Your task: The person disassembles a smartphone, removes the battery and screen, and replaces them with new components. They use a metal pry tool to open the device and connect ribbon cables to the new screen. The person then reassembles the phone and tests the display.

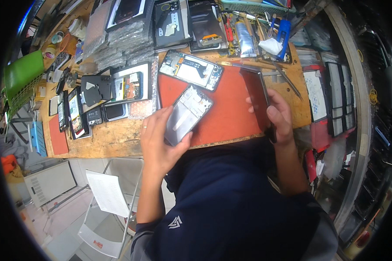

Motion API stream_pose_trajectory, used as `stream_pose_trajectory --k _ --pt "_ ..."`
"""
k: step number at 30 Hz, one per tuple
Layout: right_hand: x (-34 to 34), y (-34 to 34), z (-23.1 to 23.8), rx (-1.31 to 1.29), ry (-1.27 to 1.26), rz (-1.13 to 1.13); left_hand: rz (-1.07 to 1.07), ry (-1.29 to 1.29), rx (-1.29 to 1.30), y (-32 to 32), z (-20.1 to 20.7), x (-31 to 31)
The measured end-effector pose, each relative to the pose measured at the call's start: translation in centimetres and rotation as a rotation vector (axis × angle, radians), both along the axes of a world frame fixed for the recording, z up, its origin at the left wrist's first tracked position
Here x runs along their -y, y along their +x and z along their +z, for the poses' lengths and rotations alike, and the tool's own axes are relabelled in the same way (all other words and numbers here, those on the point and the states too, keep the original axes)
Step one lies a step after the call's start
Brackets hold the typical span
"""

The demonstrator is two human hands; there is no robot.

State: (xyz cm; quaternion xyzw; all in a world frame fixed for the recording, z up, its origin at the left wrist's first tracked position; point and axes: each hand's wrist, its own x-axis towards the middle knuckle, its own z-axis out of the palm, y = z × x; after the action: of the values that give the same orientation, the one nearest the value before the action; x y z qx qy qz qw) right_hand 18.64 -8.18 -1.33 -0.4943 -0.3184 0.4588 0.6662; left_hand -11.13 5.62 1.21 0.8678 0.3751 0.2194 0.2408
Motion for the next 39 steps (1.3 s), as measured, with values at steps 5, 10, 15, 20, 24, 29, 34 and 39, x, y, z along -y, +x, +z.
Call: stream_pose_trajectory --k 5,10,15,20,24,29,34,39 --pt "-0.1 -0.7 0.1 -0.044 0.010 -0.004 -0.012 -0.651 0.790 1.3 -0.1 0.0" --pt "-0.3 -0.8 -0.3 -0.035 -0.003 -0.006 0.007 -0.764 0.840 2.0 -0.9 0.1" --pt "-0.1 -0.9 -0.6 -0.021 0.000 -0.001 0.057 -0.843 0.876 2.2 -1.1 0.2" --pt "-0.2 -1.1 -0.5 0.047 -0.027 0.004 0.098 -0.808 0.876 2.1 -1.5 0.3" --pt "-0.2 -1.3 -0.5 0.003 -0.016 -0.027 0.128 -0.894 0.977 2.1 -1.7 0.2" --pt "-0.2 -1.2 -0.6 0.021 -0.021 -0.012 0.198 -0.987 1.040 2.0 -1.8 0.1" --pt "-0.2 -1.5 0.0 0.018 -0.033 0.007 0.199 -1.050 1.060 1.6 -1.6 0.0" --pt "-0.4 -2.6 0.7 0.066 0.020 0.033 0.143 -0.809 0.784 1.4 0.4 -0.1"
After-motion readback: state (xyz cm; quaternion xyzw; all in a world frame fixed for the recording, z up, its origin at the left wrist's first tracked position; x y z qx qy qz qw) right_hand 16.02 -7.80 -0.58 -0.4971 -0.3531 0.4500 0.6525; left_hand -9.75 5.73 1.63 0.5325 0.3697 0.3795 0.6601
